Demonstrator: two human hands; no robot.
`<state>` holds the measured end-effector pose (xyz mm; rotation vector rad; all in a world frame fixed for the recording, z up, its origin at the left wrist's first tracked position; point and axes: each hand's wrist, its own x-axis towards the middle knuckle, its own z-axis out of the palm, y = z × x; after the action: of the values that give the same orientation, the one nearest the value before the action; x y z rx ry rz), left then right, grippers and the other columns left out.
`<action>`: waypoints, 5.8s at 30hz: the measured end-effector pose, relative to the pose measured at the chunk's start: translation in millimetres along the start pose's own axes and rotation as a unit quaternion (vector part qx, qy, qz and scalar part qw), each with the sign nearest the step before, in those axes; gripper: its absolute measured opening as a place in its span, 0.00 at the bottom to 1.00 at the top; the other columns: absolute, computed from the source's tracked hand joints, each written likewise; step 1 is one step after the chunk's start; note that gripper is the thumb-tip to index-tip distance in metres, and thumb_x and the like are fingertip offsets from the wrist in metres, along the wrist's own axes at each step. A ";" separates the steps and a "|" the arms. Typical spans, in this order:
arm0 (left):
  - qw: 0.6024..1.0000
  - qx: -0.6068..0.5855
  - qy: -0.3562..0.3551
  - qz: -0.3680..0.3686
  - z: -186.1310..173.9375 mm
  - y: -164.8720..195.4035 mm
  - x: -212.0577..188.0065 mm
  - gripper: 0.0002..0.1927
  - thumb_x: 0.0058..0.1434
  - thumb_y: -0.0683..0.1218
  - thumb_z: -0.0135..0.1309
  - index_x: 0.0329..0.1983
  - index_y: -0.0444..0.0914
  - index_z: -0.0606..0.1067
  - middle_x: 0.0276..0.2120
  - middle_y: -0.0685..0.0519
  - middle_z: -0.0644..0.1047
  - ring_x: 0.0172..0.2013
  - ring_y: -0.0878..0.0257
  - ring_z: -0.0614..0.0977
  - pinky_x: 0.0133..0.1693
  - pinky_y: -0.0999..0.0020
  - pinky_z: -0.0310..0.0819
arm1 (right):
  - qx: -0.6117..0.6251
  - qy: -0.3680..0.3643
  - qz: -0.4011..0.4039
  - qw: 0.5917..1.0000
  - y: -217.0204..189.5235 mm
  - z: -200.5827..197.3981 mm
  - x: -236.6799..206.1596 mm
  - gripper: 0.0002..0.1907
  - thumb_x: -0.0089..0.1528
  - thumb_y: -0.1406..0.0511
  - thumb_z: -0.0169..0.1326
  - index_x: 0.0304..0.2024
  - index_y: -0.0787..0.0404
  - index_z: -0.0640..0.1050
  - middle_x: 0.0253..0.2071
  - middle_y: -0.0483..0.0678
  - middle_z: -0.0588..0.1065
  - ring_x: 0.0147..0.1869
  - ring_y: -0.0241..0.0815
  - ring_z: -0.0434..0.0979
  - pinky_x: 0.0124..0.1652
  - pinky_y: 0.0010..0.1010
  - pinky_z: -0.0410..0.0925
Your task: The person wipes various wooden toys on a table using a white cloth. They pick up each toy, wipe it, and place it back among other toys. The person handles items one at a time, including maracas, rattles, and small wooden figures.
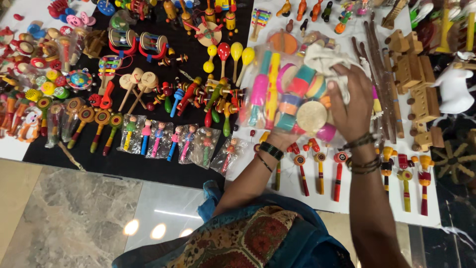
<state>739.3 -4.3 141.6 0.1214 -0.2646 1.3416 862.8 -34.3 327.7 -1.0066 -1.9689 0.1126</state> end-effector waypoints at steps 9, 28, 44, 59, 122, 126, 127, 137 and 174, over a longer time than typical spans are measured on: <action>0.994 0.076 0.067 0.032 14.3 7.2 -14.1 0.26 0.77 0.60 0.39 0.68 0.39 0.64 0.59 0.49 0.73 0.58 0.56 0.76 0.62 0.57 0.70 | -0.026 -0.041 -0.012 0.999 -14.3 46.9 16.6 0.17 0.71 0.67 0.51 0.62 0.63 0.75 0.58 0.61 0.74 0.63 0.63 0.72 0.62 0.49 0.64; 0.978 0.059 0.200 0.021 1.3 -1.9 -16.2 0.41 0.66 0.74 0.33 0.70 0.42 0.64 0.62 0.50 0.72 0.61 0.51 0.74 0.63 0.50 0.65 | -0.050 -0.091 -0.018 0.994 -36.3 84.7 24.6 0.17 0.67 0.67 0.59 0.58 0.55 0.78 0.57 0.51 0.75 0.61 0.57 0.72 0.60 0.44 0.67; 0.991 -0.004 -0.093 0.096 43.1 30.8 -3.2 0.47 0.64 0.77 0.41 0.72 0.39 0.60 0.65 0.43 0.69 0.62 0.41 0.73 0.61 0.40 0.68 | -0.092 -0.057 0.054 0.993 -52.2 52.5 -35.0 0.20 0.61 0.72 0.59 0.57 0.60 0.80 0.51 0.54 0.75 0.55 0.57 0.73 0.56 0.46 0.65; 0.997 -0.005 0.016 0.078 -8.4 17.1 -5.7 0.44 0.65 0.75 0.43 0.66 0.35 0.65 0.60 0.41 0.72 0.58 0.43 0.76 0.60 0.43 0.69 | -0.062 -0.083 -0.133 0.986 -66.5 66.0 -51.7 0.31 0.53 0.75 0.60 0.60 0.53 0.79 0.54 0.48 0.75 0.70 0.62 0.67 0.69 0.51 0.61; 0.988 0.081 0.078 0.110 -8.2 52.0 -4.3 0.32 0.70 0.64 0.42 0.68 0.41 0.65 0.62 0.45 0.73 0.62 0.47 0.75 0.63 0.45 0.69 | 0.055 0.077 0.106 0.990 14.6 -13.6 -41.8 0.15 0.76 0.66 0.52 0.63 0.65 0.75 0.62 0.57 0.77 0.68 0.49 0.75 0.67 0.40 0.68; 0.998 0.052 0.012 0.039 6.2 15.0 -3.1 0.31 0.71 0.63 0.42 0.69 0.40 0.64 0.63 0.45 0.72 0.62 0.48 0.75 0.64 0.47 0.68 | 0.003 -0.018 0.006 1.000 -5.3 10.1 4.2 0.12 0.72 0.67 0.53 0.58 0.60 0.77 0.61 0.54 0.78 0.70 0.57 0.74 0.69 0.45 0.64; 0.999 0.043 0.001 0.030 7.1 7.0 -2.2 0.31 0.72 0.63 0.42 0.69 0.40 0.64 0.63 0.45 0.72 0.62 0.48 0.75 0.64 0.47 0.68 | -0.024 -0.018 0.025 0.999 -13.3 19.0 7.4 0.13 0.72 0.67 0.54 0.59 0.58 0.78 0.61 0.56 0.76 0.68 0.58 0.73 0.67 0.46 0.63; 0.999 0.004 0.029 -0.014 -22.0 -9.1 -19.9 0.30 0.75 0.59 0.41 0.72 0.38 0.62 0.65 0.45 0.70 0.64 0.50 0.73 0.65 0.50 0.67 | -0.131 -0.137 -0.120 0.975 -80.6 92.2 -39.9 0.22 0.61 0.66 0.58 0.59 0.51 0.79 0.58 0.48 0.74 0.70 0.59 0.67 0.64 0.51 0.61; 0.992 0.120 0.020 -0.033 42.3 -4.8 -2.6 0.39 0.74 0.74 0.36 0.68 0.39 0.64 0.56 0.47 0.74 0.54 0.52 0.78 0.54 0.49 0.73 | 0.008 0.092 0.020 0.995 -38.5 -1.7 -48.7 0.29 0.57 0.65 0.71 0.57 0.62 0.73 0.55 0.52 0.74 0.60 0.52 0.76 0.60 0.45 0.70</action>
<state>738.4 -17.9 182.0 0.3016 -0.0637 1.3055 853.9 -93.9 312.7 -1.0104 -1.7774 0.0556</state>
